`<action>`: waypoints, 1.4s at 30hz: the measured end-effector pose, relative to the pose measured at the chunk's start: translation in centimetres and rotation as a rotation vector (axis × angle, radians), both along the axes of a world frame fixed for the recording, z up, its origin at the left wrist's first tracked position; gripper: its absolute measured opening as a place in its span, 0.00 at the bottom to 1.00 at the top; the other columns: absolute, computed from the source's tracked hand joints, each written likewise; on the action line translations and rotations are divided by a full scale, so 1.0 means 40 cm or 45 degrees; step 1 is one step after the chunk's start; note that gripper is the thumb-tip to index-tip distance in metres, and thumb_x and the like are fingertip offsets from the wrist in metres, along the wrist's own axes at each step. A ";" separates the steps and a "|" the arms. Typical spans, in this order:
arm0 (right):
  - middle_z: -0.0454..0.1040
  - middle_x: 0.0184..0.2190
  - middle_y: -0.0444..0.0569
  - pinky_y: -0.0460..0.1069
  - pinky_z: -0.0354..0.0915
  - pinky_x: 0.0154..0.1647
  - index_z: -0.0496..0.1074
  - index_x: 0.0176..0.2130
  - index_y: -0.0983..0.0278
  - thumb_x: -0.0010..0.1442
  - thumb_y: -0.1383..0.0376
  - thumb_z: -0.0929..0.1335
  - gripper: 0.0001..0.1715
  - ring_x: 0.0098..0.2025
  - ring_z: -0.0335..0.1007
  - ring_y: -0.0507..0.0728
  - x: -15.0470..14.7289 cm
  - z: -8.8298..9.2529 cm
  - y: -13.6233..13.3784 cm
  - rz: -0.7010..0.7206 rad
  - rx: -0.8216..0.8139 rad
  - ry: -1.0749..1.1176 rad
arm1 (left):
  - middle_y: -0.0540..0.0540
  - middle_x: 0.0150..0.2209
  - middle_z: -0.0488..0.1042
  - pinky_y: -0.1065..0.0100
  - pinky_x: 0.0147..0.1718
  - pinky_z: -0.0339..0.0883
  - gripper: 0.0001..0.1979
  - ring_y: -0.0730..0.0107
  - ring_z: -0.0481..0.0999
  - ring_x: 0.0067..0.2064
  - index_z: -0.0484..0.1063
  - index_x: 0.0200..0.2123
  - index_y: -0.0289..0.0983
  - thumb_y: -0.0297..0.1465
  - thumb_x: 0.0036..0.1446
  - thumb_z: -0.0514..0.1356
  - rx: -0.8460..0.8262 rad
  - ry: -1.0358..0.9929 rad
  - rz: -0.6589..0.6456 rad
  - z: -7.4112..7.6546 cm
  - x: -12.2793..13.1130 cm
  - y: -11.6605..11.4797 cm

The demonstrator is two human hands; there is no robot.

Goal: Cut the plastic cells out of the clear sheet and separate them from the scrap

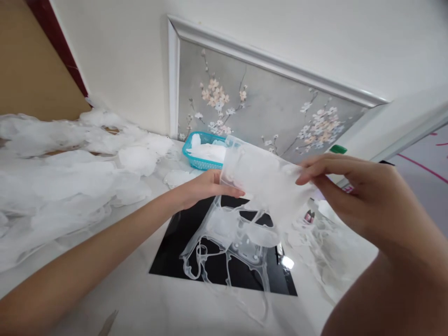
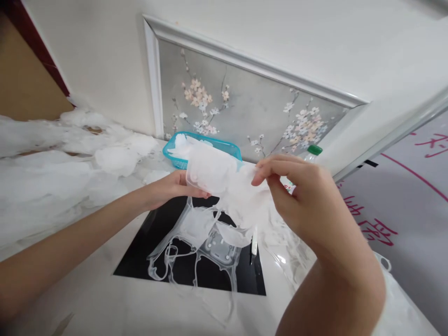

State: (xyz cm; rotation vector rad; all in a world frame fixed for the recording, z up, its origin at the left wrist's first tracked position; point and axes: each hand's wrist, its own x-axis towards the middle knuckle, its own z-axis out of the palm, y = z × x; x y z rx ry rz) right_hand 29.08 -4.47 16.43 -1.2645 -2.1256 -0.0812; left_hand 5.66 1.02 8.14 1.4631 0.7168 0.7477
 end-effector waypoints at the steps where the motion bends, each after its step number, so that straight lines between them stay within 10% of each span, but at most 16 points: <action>1: 0.76 0.34 0.43 0.46 0.58 0.26 0.71 0.27 0.60 0.54 0.72 0.61 0.13 0.35 0.70 0.53 0.005 -0.002 0.008 -0.037 -0.037 -0.044 | 0.48 0.37 0.79 0.65 0.48 0.64 0.10 0.70 0.75 0.41 0.77 0.35 0.36 0.31 0.47 0.67 0.017 0.000 0.006 0.003 0.001 -0.003; 7: 0.74 0.27 0.44 0.47 0.55 0.22 0.74 0.30 0.60 0.52 0.70 0.62 0.13 0.20 0.58 0.50 0.012 -0.013 0.040 -0.228 -0.269 -0.135 | 0.47 0.34 0.78 0.66 0.45 0.66 0.06 0.72 0.75 0.37 0.76 0.33 0.34 0.29 0.50 0.64 0.052 -0.047 -0.073 0.010 0.008 -0.014; 16: 0.72 0.24 0.45 0.49 0.58 0.26 0.74 0.32 0.59 0.52 0.68 0.64 0.10 0.23 0.63 0.54 -0.002 -0.013 0.042 -0.372 -0.440 -0.188 | 0.42 0.38 0.79 0.65 0.47 0.66 0.11 0.68 0.76 0.42 0.75 0.37 0.32 0.32 0.50 0.65 0.009 -0.008 0.031 0.013 0.019 -0.024; 26: 0.74 0.33 0.45 0.47 0.60 0.29 0.73 0.36 0.60 0.56 0.56 0.67 0.11 0.34 0.70 0.55 -0.099 -0.035 0.022 0.106 -0.438 -0.145 | 0.48 0.33 0.78 0.70 0.39 0.64 0.11 0.72 0.74 0.37 0.76 0.32 0.35 0.36 0.57 0.58 0.127 0.057 -0.052 0.015 0.034 -0.036; 42: 0.75 0.35 0.45 0.48 0.63 0.33 0.74 0.36 0.59 0.53 0.62 0.69 0.08 0.35 0.70 0.55 -0.107 -0.037 0.019 0.066 -0.566 -0.210 | 0.51 0.28 0.73 0.71 0.37 0.62 0.06 0.75 0.71 0.34 0.73 0.28 0.35 0.31 0.55 0.60 0.157 -0.072 -0.003 0.026 0.042 -0.054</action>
